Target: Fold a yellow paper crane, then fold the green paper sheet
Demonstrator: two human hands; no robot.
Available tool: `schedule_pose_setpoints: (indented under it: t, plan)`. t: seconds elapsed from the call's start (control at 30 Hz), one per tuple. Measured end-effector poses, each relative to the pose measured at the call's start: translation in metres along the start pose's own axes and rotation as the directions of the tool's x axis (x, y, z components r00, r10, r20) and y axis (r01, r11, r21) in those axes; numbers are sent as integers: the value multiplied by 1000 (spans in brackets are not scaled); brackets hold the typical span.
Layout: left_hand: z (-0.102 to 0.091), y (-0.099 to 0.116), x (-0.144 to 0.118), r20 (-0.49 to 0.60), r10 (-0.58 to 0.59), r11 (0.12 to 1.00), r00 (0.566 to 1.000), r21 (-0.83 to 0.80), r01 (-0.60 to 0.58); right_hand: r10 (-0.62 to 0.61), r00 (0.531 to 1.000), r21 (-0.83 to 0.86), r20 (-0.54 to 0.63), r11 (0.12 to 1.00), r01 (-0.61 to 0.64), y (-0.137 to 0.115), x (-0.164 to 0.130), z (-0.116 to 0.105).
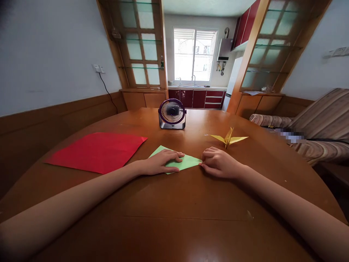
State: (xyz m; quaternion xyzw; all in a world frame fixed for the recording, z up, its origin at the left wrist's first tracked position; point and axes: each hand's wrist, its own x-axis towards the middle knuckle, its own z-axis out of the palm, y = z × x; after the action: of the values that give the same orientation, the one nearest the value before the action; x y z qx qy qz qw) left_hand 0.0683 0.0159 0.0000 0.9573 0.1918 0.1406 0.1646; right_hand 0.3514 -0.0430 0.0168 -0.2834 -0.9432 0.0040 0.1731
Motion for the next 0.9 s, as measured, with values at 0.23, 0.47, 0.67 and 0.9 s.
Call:
schedule_pose_setpoints:
  t: [0.23,0.47,0.67,0.9]
  plan:
    - [0,0,-1,-6,4,1000,1000,-13,-4,109,993,78,38,991,-112,9,-5,-4]
    - [-1,1,-1,2,-5,1000,1000,-24,5,193,979,186,67,961,-203,19,-13,-7]
    - [0,2,-1,-9,-16,1000,1000,-24,16,294,954,241,-63,932,-271,23,-19,-9]
    - [1,-1,0,-13,1,1000,1000,-12,-1,100,985,221,-142,973,-67,3,-6,7]
